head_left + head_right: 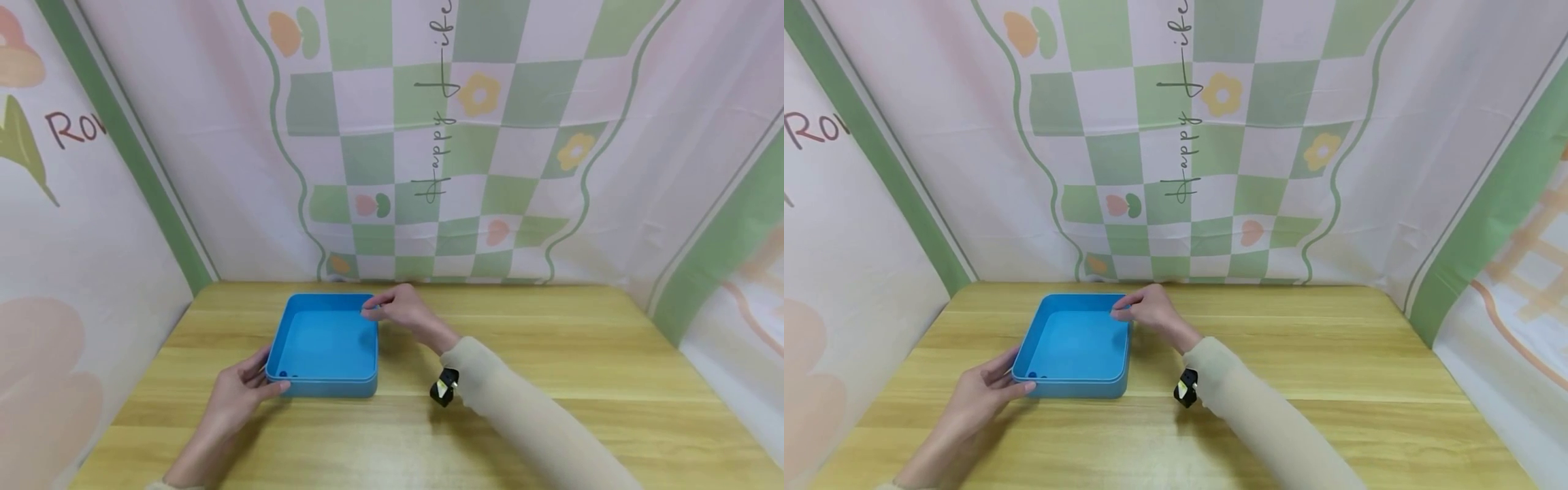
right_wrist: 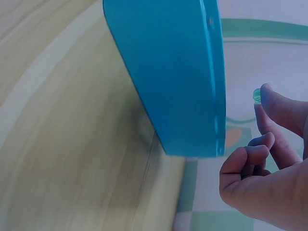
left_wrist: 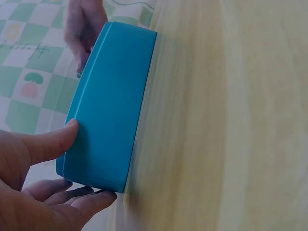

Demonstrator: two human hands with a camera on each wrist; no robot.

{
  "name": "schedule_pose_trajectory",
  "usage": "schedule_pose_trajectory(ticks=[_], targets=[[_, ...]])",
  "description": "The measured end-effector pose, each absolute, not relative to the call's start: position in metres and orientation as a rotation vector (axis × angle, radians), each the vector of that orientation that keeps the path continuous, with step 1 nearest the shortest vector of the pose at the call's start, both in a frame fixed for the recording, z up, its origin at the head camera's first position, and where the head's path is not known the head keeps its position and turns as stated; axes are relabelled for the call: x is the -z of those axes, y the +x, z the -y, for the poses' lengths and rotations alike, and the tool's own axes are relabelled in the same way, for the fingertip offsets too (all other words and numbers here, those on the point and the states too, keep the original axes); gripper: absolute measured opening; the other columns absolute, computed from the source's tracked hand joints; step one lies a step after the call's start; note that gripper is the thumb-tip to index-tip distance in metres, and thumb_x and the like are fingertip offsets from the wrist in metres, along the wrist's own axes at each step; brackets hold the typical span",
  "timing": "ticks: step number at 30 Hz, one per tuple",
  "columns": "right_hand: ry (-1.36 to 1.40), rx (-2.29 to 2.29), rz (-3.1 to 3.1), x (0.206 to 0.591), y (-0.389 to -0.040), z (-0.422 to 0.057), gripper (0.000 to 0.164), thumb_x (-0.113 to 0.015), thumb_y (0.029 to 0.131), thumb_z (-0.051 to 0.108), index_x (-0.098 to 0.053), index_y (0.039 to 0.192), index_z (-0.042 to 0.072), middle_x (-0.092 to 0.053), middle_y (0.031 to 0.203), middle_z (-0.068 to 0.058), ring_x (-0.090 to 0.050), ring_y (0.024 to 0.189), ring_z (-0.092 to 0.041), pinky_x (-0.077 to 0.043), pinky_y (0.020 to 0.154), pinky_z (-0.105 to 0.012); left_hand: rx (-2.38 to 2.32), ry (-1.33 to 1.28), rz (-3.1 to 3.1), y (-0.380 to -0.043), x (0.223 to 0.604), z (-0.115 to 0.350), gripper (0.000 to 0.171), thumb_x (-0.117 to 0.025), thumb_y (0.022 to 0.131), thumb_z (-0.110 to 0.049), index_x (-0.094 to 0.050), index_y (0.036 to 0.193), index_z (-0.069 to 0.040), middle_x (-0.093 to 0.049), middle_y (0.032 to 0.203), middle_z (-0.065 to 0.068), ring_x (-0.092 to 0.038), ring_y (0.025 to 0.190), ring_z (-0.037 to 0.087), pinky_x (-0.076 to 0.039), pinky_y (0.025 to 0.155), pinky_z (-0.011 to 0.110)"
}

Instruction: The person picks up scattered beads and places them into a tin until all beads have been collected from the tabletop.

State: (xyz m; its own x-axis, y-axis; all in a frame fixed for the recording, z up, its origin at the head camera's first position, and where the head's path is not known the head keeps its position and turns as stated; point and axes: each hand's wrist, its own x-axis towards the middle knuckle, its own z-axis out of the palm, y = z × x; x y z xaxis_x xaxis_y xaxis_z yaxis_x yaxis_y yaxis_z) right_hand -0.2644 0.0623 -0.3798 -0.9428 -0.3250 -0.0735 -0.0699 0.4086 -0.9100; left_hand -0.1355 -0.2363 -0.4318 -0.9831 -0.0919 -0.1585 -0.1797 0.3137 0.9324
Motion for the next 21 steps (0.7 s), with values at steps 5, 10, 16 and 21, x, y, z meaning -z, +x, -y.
schedule_pose_trajectory(ticks=[5,10,16,21], targets=[[-0.368,1.522,-2.452,0.382,-0.265,-0.05,0.013,-0.087,0.089,0.017,-0.085,0.099,0.008,-0.074,0.101,-0.002,-0.053,0.084,-0.019,-0.044,0.071,-0.027,-1.779,-0.253,-2.484,-0.135,0.431,0.236,0.084,-0.086,0.091,-0.011,-0.04,0.16,-0.001,-0.038,0.161,0.025,-0.047,0.142,0.043,-0.051,0.104,0.039],[-0.388,1.528,-2.431,0.379,-0.264,-0.041,0.013,-0.086,0.091,0.016,-0.085,0.101,0.008,-0.077,0.108,-0.003,-0.061,0.091,-0.018,-0.048,0.074,-0.027,-1.772,-0.26,-2.481,-0.135,0.431,0.236,0.084,-0.085,0.091,-0.011,-0.039,0.16,-0.002,-0.037,0.162,0.024,-0.046,0.143,0.043,-0.051,0.105,0.038],[-0.378,1.504,-2.435,0.377,-0.264,-0.033,0.013,-0.086,0.09,0.016,-0.085,0.1,0.008,-0.074,0.103,-0.003,-0.054,0.085,-0.018,-0.043,0.071,-0.029,-1.782,-0.247,-2.476,-0.136,0.431,0.237,0.084,-0.086,0.091,-0.012,-0.039,0.16,-0.002,-0.038,0.162,0.024,-0.047,0.142,0.043,-0.051,0.104,0.038],[-0.369,1.484,-2.438,0.377,-0.264,-0.026,0.012,-0.087,0.09,0.017,-0.085,0.1,0.009,-0.072,0.096,-0.004,-0.049,0.079,-0.018,-0.043,0.072,-0.03,-1.793,-0.239,-2.474,-0.136,0.432,0.238,0.084,-0.086,0.09,-0.011,-0.039,0.16,-0.001,-0.038,0.162,0.025,-0.046,0.142,0.043,-0.051,0.104,0.038]])
